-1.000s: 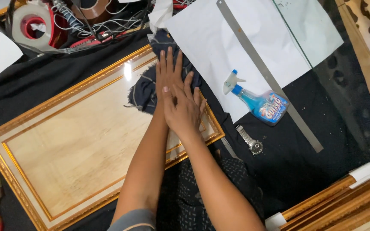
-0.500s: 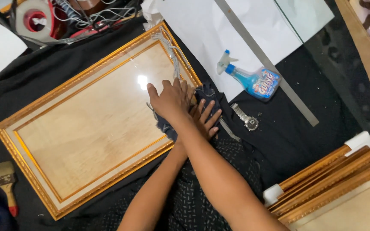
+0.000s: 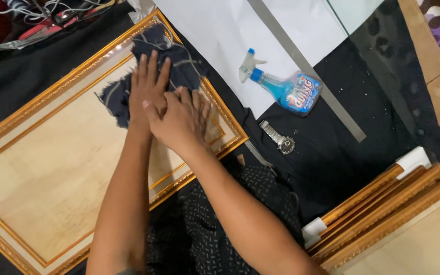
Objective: The person wipes the glass surface and wooden frame of a picture frame with a cloth, then lifts the frame to clean the back panel and edges.
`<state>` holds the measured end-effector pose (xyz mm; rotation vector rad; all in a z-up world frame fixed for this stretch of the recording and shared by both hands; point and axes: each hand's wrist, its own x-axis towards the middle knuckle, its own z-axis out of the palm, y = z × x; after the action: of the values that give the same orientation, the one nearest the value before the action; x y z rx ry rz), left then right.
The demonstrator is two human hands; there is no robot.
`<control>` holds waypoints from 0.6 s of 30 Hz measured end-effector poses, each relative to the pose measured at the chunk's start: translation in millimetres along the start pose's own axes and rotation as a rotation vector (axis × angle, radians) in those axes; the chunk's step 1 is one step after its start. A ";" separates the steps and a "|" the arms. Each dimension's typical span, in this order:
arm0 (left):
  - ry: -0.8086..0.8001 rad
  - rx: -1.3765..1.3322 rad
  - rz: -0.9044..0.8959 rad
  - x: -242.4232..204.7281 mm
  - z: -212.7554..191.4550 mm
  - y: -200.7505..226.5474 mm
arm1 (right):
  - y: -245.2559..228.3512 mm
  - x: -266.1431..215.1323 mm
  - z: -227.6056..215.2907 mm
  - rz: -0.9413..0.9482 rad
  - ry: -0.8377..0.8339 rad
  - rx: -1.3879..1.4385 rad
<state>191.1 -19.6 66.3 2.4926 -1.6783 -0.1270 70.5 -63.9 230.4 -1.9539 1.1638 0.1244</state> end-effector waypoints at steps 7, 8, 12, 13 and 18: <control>0.130 -0.110 -0.241 29.3 -30.7 -17.5 | 1.9 16.9 14.8 -0.024 -0.105 -0.083; 0.133 -0.108 -0.318 30.8 -31.4 -13.5 | 4.0 17.6 16.5 -0.032 -0.081 -0.090; 0.310 0.158 -0.348 16.3 26.7 0.3 | -0.4 11.3 16.2 -0.044 -0.064 -0.050; 0.273 0.148 -0.302 6.4 24.9 14.4 | 0.0 6.9 19.0 -0.077 0.021 -0.049; 0.031 0.612 -0.150 -54.7 61.0 54.4 | 4.5 1.7 26.6 -0.117 0.037 -0.026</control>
<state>111.9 7.0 14.3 3.0200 -1.7102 0.4813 76.3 -47.5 209.7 -2.0499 1.0727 0.0422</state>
